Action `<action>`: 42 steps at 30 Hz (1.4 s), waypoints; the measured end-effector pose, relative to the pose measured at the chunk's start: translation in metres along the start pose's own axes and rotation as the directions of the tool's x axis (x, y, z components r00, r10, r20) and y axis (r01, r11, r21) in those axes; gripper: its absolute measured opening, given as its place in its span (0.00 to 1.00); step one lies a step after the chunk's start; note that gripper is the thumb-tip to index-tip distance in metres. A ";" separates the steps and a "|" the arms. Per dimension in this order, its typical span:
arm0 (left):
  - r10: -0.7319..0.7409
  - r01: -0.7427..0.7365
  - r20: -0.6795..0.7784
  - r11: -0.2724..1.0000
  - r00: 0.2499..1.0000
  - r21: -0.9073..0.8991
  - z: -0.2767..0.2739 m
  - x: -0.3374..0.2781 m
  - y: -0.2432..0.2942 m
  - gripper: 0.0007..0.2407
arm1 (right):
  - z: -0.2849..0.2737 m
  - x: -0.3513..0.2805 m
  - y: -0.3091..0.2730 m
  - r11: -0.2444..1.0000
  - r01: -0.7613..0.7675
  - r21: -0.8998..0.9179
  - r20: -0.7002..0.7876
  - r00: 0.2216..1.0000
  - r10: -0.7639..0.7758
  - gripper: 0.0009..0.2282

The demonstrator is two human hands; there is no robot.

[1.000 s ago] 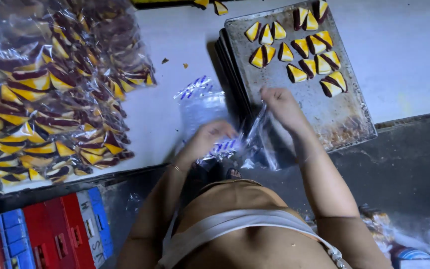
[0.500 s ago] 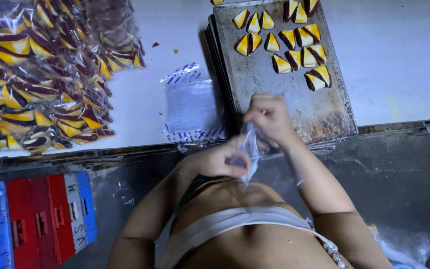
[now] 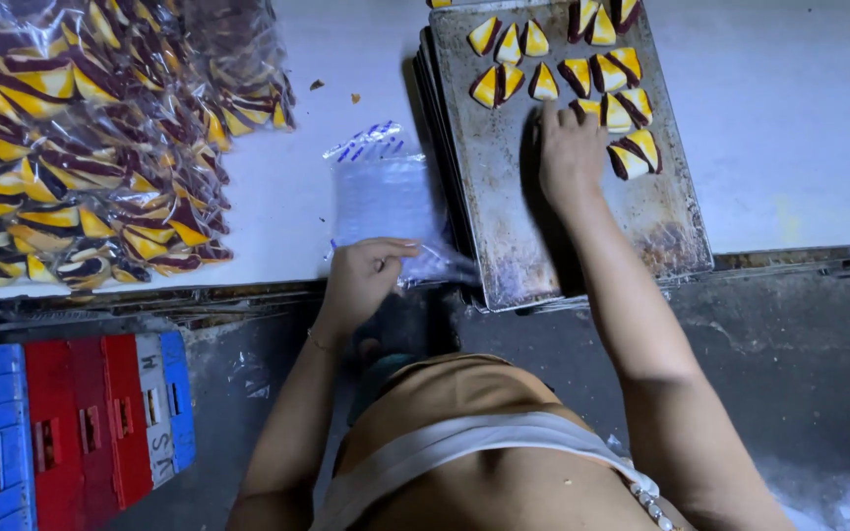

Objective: The person repeatedly picks triangular pastries from metal baking trays and places them into clear plastic bags on a white table. The person also moves empty trays aside and retrieves new trays of pastries to continue the packaging process.

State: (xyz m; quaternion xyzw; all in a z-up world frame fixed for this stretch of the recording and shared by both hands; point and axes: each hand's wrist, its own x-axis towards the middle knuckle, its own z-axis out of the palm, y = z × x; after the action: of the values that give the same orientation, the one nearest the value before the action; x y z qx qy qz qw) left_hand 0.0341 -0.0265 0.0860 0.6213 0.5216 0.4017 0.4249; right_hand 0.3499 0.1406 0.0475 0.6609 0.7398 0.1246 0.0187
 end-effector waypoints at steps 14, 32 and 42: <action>0.003 0.015 0.141 0.992 0.990 -0.124 -0.052 0.028 0.002 0.15 | 0.070 0.006 0.061 0.954 -0.199 0.225 -0.422 0.862 0.279 0.17; 0.279 -0.794 0.829 0.539 0.485 0.282 0.025 0.101 -0.004 0.06 | -0.103 -0.084 -0.162 0.746 0.171 0.644 -0.126 0.985 -0.117 0.13; 0.051 0.397 0.610 0.715 0.791 -0.575 -0.021 0.116 -0.075 0.07 | -0.134 -0.102 -0.149 0.341 0.259 0.903 -0.191 0.956 -0.221 0.10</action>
State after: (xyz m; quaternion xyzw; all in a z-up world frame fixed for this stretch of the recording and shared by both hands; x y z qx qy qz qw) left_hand 0.0062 0.0973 0.0280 0.4599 0.2403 0.3073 0.7977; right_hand 0.1914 0.0052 0.1321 0.4409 0.7721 -0.2997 -0.3459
